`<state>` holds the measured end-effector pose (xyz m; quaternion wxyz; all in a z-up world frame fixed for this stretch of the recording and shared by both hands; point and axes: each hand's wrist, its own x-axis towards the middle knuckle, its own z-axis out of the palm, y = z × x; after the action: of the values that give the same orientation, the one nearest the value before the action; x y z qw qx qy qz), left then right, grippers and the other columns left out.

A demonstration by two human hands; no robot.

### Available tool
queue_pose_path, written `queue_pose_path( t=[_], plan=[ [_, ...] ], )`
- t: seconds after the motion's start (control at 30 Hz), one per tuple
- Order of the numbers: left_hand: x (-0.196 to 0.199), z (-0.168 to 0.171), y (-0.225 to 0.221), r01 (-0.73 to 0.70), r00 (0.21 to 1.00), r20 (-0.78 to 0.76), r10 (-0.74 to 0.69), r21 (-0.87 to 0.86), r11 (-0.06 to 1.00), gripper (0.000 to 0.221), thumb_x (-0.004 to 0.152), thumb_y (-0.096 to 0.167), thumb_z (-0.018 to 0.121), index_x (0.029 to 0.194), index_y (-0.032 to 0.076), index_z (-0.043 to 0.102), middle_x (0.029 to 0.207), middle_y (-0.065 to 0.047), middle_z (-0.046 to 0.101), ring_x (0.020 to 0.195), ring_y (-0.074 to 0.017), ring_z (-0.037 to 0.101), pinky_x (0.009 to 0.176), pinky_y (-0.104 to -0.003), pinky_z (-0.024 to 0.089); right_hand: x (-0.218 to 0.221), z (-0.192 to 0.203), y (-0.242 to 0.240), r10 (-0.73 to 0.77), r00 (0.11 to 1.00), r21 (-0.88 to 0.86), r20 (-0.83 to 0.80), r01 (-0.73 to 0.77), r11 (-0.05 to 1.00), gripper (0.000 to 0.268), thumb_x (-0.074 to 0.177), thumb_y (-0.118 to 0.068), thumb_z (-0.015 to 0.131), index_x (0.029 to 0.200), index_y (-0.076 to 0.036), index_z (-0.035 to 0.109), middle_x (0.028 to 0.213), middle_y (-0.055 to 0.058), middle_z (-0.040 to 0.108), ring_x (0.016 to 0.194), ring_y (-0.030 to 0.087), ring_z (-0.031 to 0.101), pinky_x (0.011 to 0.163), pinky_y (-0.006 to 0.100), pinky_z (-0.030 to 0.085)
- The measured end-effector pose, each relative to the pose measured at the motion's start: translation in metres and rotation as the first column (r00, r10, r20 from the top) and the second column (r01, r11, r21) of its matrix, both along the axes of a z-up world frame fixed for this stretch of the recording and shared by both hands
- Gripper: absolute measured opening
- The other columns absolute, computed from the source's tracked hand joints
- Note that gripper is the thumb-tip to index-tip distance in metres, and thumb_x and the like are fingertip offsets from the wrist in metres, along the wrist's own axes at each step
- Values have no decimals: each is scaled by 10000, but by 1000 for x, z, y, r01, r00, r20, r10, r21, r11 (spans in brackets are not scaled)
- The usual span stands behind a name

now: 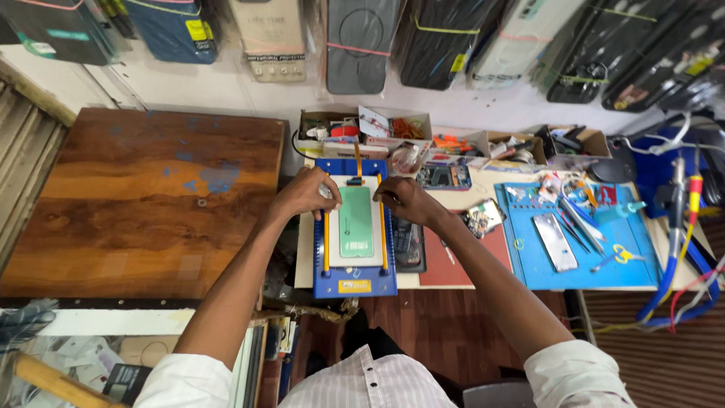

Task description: The person cleans a mobile phone screen using an adhesive roller and places the device into a blue repair machine. They subsequently use a screwdriver to remove parts from a phone and apply liquid from a small bottle.

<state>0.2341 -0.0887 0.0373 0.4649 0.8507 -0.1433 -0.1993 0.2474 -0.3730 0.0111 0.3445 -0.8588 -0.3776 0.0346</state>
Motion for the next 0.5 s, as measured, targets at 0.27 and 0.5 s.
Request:
queue_pose_path(
  t=[0.27, 0.5],
  plan=[
    [39, -11, -15, -252, 917, 303, 261, -68, 965, 71, 790, 28, 768, 849, -9, 780, 739, -134, 751, 528, -181, 731, 459, -297, 593, 82, -52, 21, -246, 960, -199, -136, 217, 956, 470, 770, -372, 901, 1150, -126, 772, 699, 95, 656, 587, 142, 529, 577, 353, 455],
    [36, -8, -7, -263, 963, 41, 267, -74, 962, 92, 816, 40, 772, 889, -12, 792, 745, -118, 768, 521, -157, 711, 464, -288, 580, 105, -78, 15, -115, 974, -188, -195, 78, 979, 268, 769, -281, 903, 1002, -161, 844, 743, 10, 717, 614, 173, 532, 560, 367, 442]
  ],
)
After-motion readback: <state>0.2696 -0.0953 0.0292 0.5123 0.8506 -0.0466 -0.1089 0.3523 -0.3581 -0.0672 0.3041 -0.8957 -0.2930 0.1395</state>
